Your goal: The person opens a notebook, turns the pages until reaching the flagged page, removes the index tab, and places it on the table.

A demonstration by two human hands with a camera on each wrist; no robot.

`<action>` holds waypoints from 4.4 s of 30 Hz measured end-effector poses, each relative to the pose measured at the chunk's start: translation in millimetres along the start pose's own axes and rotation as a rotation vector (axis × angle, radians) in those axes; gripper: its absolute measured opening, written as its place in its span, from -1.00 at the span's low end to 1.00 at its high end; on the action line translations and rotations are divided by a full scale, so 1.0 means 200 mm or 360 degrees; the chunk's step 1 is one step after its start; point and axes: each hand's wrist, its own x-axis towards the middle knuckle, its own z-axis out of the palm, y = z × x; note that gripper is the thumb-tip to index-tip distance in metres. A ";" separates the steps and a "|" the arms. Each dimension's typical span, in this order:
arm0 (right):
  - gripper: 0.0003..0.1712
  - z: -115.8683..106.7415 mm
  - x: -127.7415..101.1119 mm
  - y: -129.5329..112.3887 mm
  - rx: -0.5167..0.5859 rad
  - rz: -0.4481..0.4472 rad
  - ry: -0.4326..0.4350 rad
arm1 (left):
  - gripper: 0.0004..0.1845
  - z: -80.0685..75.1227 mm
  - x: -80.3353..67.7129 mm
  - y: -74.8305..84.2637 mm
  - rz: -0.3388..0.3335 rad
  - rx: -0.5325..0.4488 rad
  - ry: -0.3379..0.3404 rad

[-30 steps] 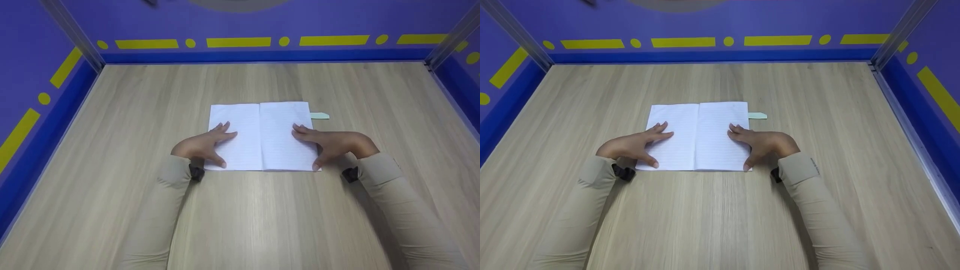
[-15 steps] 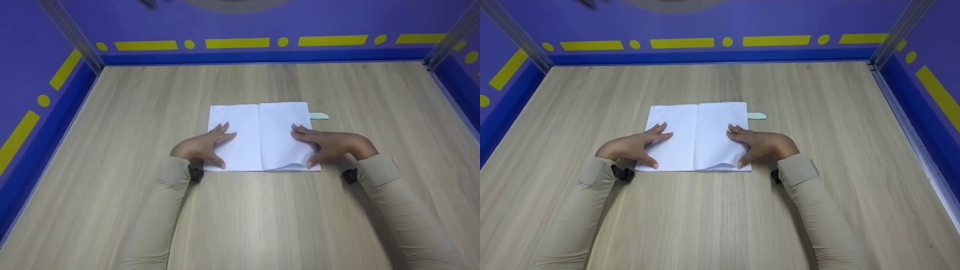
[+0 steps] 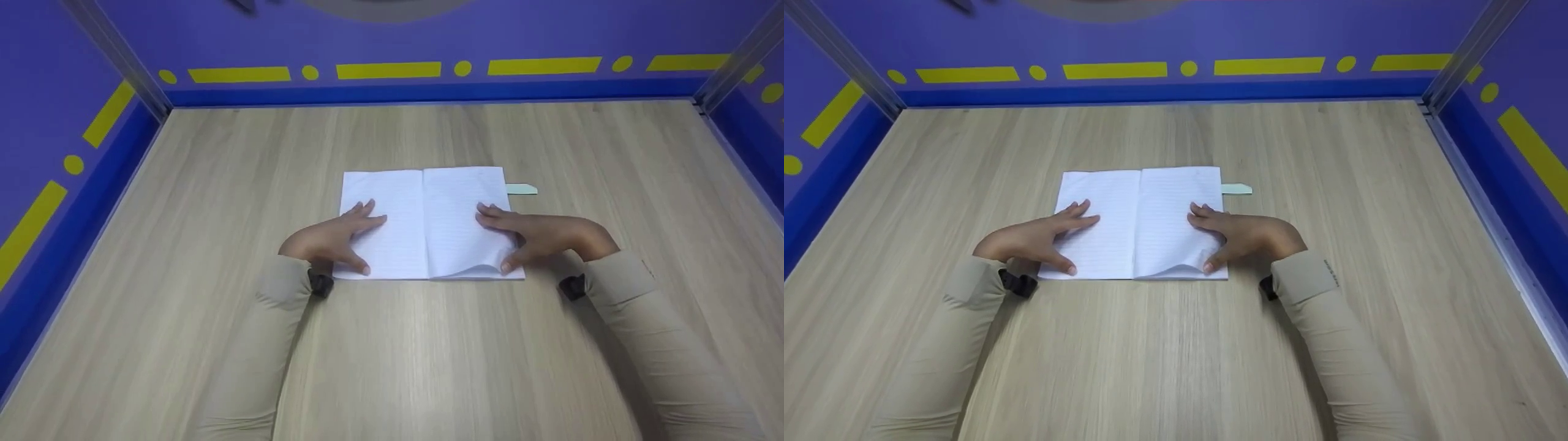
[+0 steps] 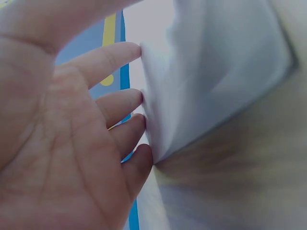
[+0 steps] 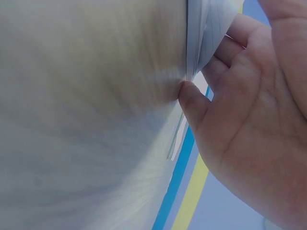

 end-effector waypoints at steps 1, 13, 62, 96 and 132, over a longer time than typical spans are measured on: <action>0.19 0.00 0.00 0.00 -0.0002 -0.0004 0.0000 | 0.06 0.00 0.00 0.00 -0.0002 0.0003 0.0008; 0.16 -0.01 0.00 0.00 0.0004 -0.0034 -0.0016 | -0.26 0.02 0.01 0.09 0.0009 0.0074 0.0313; 0.04 0.00 0.01 0.02 -0.0005 -0.0070 0.0035 | -0.64 0.32 0.30 0.64 0.0737 0.0487 0.0515; 0.23 -0.02 -0.03 0.06 0.0109 -0.0075 0.0402 | -0.76 0.27 0.28 0.60 0.0872 0.0409 0.0715; 0.23 -0.02 -0.04 0.06 0.0159 -0.0087 0.0526 | -0.62 0.04 0.09 0.49 0.0786 -0.0068 0.1285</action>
